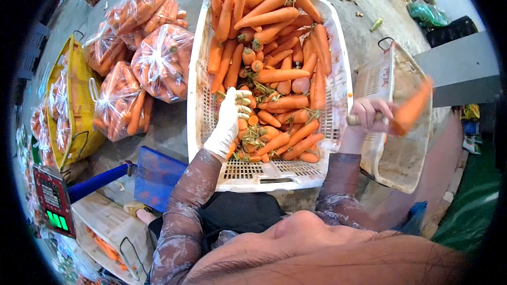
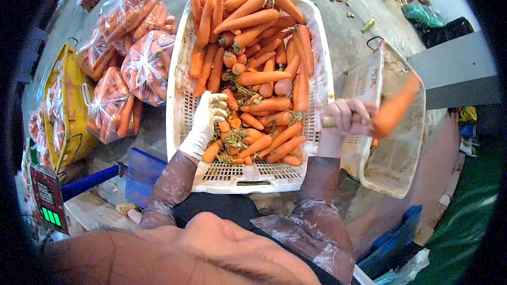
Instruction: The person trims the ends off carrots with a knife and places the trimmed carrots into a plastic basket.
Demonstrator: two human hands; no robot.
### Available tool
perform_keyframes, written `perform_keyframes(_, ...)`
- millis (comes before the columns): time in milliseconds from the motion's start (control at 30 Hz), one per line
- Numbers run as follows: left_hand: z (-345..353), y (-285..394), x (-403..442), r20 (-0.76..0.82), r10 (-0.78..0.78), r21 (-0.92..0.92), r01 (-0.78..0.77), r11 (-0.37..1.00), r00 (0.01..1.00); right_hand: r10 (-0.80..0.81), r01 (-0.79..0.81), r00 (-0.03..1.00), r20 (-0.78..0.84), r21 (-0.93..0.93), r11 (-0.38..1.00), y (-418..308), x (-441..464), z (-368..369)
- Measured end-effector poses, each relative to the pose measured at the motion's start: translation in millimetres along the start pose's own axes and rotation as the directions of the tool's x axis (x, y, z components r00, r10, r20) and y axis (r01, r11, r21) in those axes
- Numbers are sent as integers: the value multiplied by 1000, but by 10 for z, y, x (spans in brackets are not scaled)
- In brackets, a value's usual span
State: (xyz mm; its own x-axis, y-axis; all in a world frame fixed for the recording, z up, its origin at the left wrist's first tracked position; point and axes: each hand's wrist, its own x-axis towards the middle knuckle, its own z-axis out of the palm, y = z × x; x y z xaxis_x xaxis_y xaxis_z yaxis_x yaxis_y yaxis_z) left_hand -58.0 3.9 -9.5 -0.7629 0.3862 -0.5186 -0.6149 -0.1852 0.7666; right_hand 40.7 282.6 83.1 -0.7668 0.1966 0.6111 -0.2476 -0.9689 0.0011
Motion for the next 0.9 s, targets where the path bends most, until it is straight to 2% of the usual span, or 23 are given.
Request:
perform_keyframes(67, 25, -11, 13, 19, 7, 12, -7, 1000, 1000, -194, 197, 980, 35, -185, 963, -152, -94, 23)
perform_keyframes(133, 23, -17, 52, 28, -45, -24, 46, 999, 999, 32, -136, 956, -291, -344, 929, -245, -103, -223)
perform_keyframes(167, 35, -17, 36, 9, -18, 1, 18, 1000, 1000, -31, -284, 859, -511, -526, 802, -182, -70, -436)
perform_keyframes(200, 51, 28, 3, -8, -26, 18, 26, 999, 1000, -92, -493, 709, -699, -584, 645, -86, -15, -620)
perform_keyframes(233, 38, 30, 18, -12, -33, 15, 33, 999, 999, -51, -632, 555, -830, -461, 623, 136, 189, -695)
perform_keyframes(267, 22, 15, 35, -17, -41, 9, 41, 999, 999, -100, -763, 474, -875, -465, 449, 223, 344, -1039)
perform_keyframes(300, 15, 13, 50, -15, -51, -16, 51, 999, 999, -196, -819, 442, -875, -483, 309, 437, 557, -1125)
perform_keyframes(333, 13, 0, 67, -14, -58, -53, 57, 997, 998, -211, -845, 423, -881, -468, 258, 400, 697, -1563)
perform_keyframes(367, 22, 17, 67, -13, -82, -61, 81, 995, 997, -232, -860, 380, -895, -434, 266, 503, 901, -1731)
perform_keyframes(400, 33, 35, 63, -13, -107, -70, 106, 992, 994, -366, -802, 403, -839, -516, 302, 699, 1076, -1881)
perform_keyframes(433, 40, 31, 48, -4, -108, -84, 107, 991, 994, -391, -831, 316, -865, -451, 325, 824, 1274, -1938)
perform_keyframes(467, 35, 30, 37, 2, -107, -96, 107, 990, 994, -376, -763, 310, -873, -465, 449, 886, 1426, -2200)
perform_keyframes(533, -4, 11, 48, 13, -108, -51, 109, 993, 994, -448, -724, 352, -822, -542, 426, 1103, 1584, -2367)
perform_keyframes(600, -10, 6, 46, 4, -86, -27, 86, 996, 996, -496, -822, 226, -839, -437, 365, 1166, 1646, -2313)
perform_keyframes(633, -13, 6, 44, 3, -82, -10, 82, 997, 997, -441, -727, 315, -840, -512, 457, 1173, 1609, -2266)
perform_keyframes(667, -19, -8, 37, 5, -86, -13, 86, 996, 996, -443, -729, 313, -840, -511, 454, 1119, 1532, -2252)
perform_keyframes(733, 6, 1, 49, -15, -38, -54, 37, 998, 999, -309, -799, 290, -906, -407, 442, 889, 1353, -2246)
perform_keyframes(767, 8, 18, 49, -52, 17, -50, -19, 999, 999, -226, -849, 194, -955, -279, 449, 775, 1232, -2257)
perform_keyframes(800, 8, 37, 60, -49, 20, -55, -23, 998, 999, -180, -801, 343, -922, -387, 457, 725, 1070, -2202)
perform_keyframes(867, -20, 63, 95, -217, 89, -102, -113, 988, 972, -8, -782, 405, -914, -351, 515, 684, 740, -1911)
perform_keyframes(900, -141, -37, 196, -214, 165, -139, -198, 970, 963, -13, -781, 402, -916, -350, 517, 656, 568, -1833)
